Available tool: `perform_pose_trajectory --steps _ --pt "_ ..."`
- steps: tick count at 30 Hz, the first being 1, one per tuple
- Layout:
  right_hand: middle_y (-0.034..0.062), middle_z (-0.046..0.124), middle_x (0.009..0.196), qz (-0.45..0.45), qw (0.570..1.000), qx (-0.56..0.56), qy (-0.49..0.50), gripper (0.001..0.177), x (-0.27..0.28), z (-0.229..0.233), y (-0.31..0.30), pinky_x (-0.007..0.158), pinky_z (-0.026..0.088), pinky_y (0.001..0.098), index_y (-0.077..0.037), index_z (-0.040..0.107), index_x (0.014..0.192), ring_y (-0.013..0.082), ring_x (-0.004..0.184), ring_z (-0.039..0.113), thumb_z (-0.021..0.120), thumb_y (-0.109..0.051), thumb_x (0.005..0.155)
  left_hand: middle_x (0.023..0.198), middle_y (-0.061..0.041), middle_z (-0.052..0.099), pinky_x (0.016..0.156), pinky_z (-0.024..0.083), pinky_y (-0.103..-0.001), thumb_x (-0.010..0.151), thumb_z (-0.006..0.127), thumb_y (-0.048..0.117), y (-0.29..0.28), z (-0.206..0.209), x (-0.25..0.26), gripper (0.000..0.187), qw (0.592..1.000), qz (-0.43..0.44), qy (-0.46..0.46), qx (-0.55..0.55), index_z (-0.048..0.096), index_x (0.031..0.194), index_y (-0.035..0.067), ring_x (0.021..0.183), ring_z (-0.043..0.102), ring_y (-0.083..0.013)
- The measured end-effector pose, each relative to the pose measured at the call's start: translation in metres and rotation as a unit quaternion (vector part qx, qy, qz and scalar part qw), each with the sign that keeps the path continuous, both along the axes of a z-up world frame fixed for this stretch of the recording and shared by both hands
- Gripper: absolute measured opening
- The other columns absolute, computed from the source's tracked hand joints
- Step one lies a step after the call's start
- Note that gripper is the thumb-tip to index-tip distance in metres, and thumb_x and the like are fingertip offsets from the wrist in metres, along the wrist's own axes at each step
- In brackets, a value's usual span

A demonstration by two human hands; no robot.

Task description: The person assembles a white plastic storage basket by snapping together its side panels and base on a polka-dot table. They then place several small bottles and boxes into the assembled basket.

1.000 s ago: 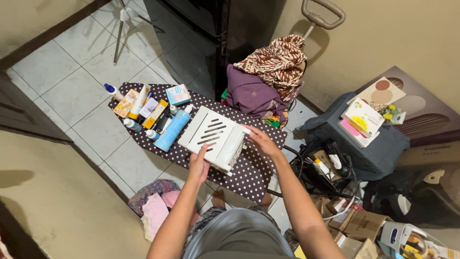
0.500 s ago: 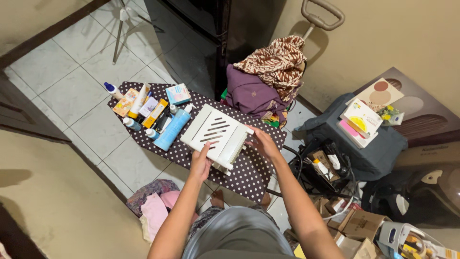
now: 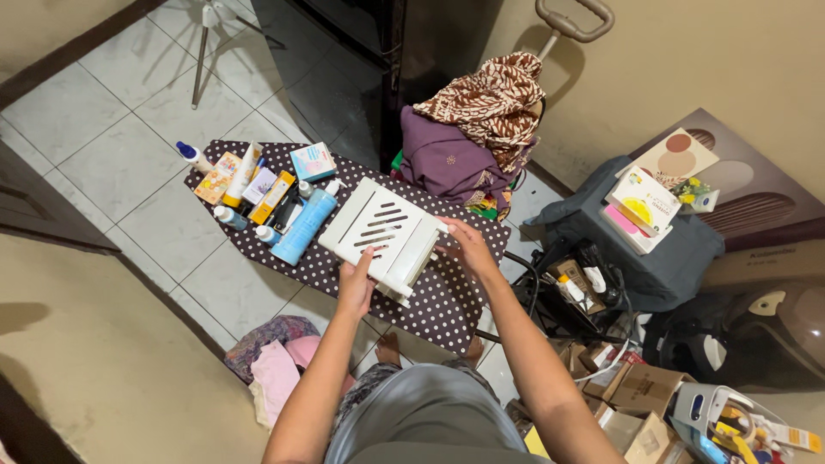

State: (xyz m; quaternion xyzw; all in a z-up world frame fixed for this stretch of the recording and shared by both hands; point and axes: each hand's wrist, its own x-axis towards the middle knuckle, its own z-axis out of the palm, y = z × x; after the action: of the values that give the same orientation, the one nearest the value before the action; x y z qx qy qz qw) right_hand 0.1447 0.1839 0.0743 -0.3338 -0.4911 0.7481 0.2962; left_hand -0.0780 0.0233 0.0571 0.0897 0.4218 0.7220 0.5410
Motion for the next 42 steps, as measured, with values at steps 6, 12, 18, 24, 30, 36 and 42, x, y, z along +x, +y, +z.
perform_pose_trajectory --steps 6,12,18,24,30,36,42 --pt "0.0059 0.06 0.138 -0.01 1.0 -0.004 -0.007 0.045 0.001 0.011 -0.01 0.108 0.052 0.0476 -0.008 0.06 0.138 0.0194 0.13 0.056 0.052 -0.037 0.104 0.127 -0.011 0.067 0.094 0.056 -0.038 0.1 0.064 0.017 0.0 0.006 0.0 0.039 1.0 -0.008 -0.001 0.0 0.058 0.135 0.0 0.112 0.067 -0.0193" --pt "0.0058 0.059 0.137 -0.036 0.999 -0.015 0.019 0.044 0.0 0.015 -0.016 0.108 0.052 0.0492 -0.007 0.059 0.138 0.02 0.13 0.055 0.05 -0.034 0.105 0.137 -0.011 0.062 0.105 0.051 -0.039 0.1 0.06 0.011 -0.003 0.031 0.005 0.044 0.996 -0.031 -0.048 0.069 0.051 0.142 0.002 0.124 0.061 -0.0214" --pt "0.0109 0.059 0.137 -0.118 0.986 -0.061 0.097 0.041 0.019 0.009 -0.026 0.106 0.048 0.0504 -0.006 0.058 0.136 0.0248 0.128 0.056 0.045 -0.03 0.107 0.139 -0.011 0.061 0.104 0.052 -0.037 0.1 0.061 0.012 0.003 0.048 0.034 0.046 0.995 -0.068 -0.025 0.07 0.049 0.143 0.002 0.124 0.062 -0.0204" --pt "0.0108 0.056 0.14 -0.169 0.968 -0.072 0.171 0.042 0.031 -0.011 -0.032 0.109 0.045 0.0496 -0.005 0.054 0.137 0.0258 0.131 0.053 0.042 -0.031 0.107 0.127 -0.01 0.069 0.093 0.054 -0.03 0.1 0.063 0.011 0.016 0.053 0.058 0.043 0.991 -0.096 0.085 0.045 0.055 0.14 -0.003 0.108 0.066 -0.0159" --pt "0.0136 0.06 0.12 -0.238 0.958 -0.099 0.126 0.027 0.054 -0.071 -0.012 0.101 0.052 0.0454 0.0 0.057 0.133 0.0239 0.112 0.059 0.057 -0.017 0.111 0.118 -0.013 0.074 0.093 0.053 -0.029 0.096 0.07 0.016 0.021 0.053 0.07 0.037 0.924 -0.142 0.352 0.039 0.065 0.126 -0.006 0.104 0.068 -0.0175" --pt "0.0208 0.063 0.137 -0.185 0.978 -0.083 0.048 0.039 0.061 -0.098 -0.005 0.112 0.051 0.0461 0.005 0.059 0.133 0.0347 0.129 0.059 0.058 -0.023 0.105 0.095 -0.024 0.076 0.077 0.057 -0.042 0.095 0.069 0.029 0.011 0.008 0.093 0.038 0.847 -0.249 0.46 -0.093 0.07 0.113 -0.005 0.076 0.074 -0.0328" --pt "0.0105 0.029 0.167 -0.067 0.982 -0.179 -0.008 0.082 0.043 -0.048 -0.016 0.108 0.038 0.0603 -0.021 0.032 0.162 0.0348 0.15 0.027 0.033 -0.07 0.096 0.096 -0.029 0.071 0.08 0.053 -0.049 0.096 0.075 0.034 0.03 -0.074 0.11 0.042 0.769 -0.242 0.592 -0.008 0.071 0.108 -0.006 0.088 0.067 -0.0472"
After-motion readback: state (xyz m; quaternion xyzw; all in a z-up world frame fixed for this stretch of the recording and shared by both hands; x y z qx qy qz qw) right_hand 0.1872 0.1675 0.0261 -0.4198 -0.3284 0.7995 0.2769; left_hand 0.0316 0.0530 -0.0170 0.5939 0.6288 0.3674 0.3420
